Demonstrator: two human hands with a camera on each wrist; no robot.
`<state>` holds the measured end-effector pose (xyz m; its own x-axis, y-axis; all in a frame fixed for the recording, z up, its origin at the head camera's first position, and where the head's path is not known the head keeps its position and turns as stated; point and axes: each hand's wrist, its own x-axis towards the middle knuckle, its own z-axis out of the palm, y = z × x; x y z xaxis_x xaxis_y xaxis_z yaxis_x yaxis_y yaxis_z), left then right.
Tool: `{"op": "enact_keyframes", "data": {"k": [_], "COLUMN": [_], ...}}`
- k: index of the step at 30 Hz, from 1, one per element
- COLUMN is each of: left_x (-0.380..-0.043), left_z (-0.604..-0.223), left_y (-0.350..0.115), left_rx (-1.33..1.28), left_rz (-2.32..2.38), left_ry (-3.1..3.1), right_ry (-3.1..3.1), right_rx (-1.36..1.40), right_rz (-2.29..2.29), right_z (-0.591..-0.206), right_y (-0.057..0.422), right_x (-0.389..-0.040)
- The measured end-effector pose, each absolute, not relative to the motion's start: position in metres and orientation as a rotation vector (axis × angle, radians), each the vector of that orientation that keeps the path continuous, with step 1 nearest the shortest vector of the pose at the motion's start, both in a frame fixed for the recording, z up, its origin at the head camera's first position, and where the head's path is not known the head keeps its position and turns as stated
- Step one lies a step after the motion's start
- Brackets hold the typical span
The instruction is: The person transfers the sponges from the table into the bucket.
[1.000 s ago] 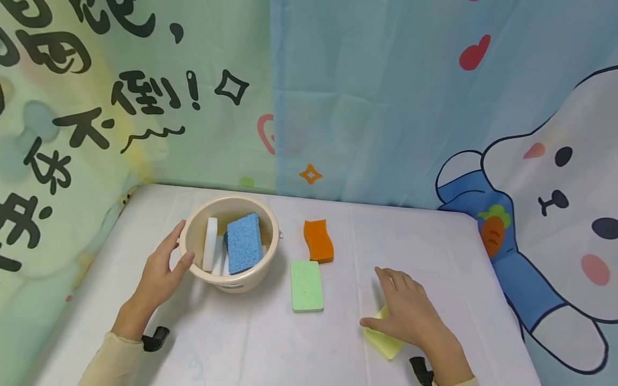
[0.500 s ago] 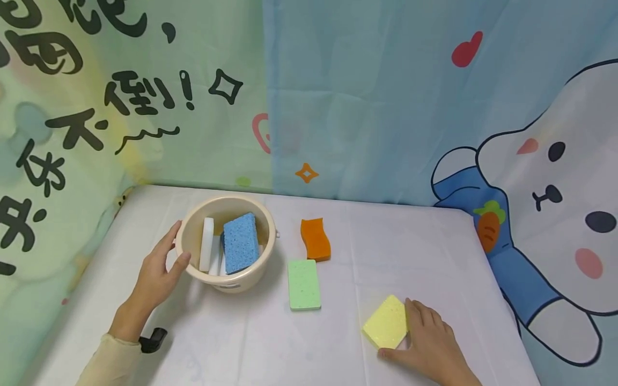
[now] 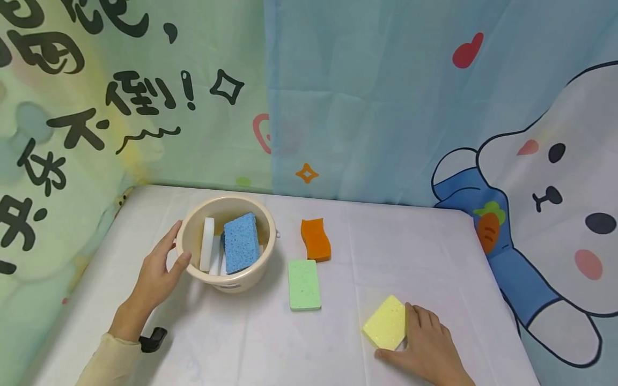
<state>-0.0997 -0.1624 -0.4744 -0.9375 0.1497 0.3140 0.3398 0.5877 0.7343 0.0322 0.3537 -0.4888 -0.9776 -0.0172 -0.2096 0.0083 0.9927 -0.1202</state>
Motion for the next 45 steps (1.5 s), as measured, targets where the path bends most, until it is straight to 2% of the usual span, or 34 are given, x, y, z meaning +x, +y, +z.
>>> {"op": "enact_keyframes", "data": {"k": [12,17,37,45], "left_x": [-0.099,-0.099,-0.101,-0.101], "left_z": [-0.472,-0.473,-0.475,-0.475], "left_y": [-0.161,-0.162,-0.162,-0.162], "left_rx": [-0.397,-0.39,-0.41,-0.402], "left_rz": [-1.26,-1.262,-1.284,-1.284], "left_ry": [-2.604,-2.605,-2.595,-2.594], "right_ry": [2.873,2.931,3.017,2.965], "right_rx": [0.019,-0.075,-0.684,-0.813], "right_rz": [-0.162,-0.206,-0.369,-0.371], "right_z": [-0.486,-0.479,-0.396,-0.362], "right_y": [0.356,0.354,0.298,0.26], "right_x": [0.025,0.018,-0.068,-0.1]}}
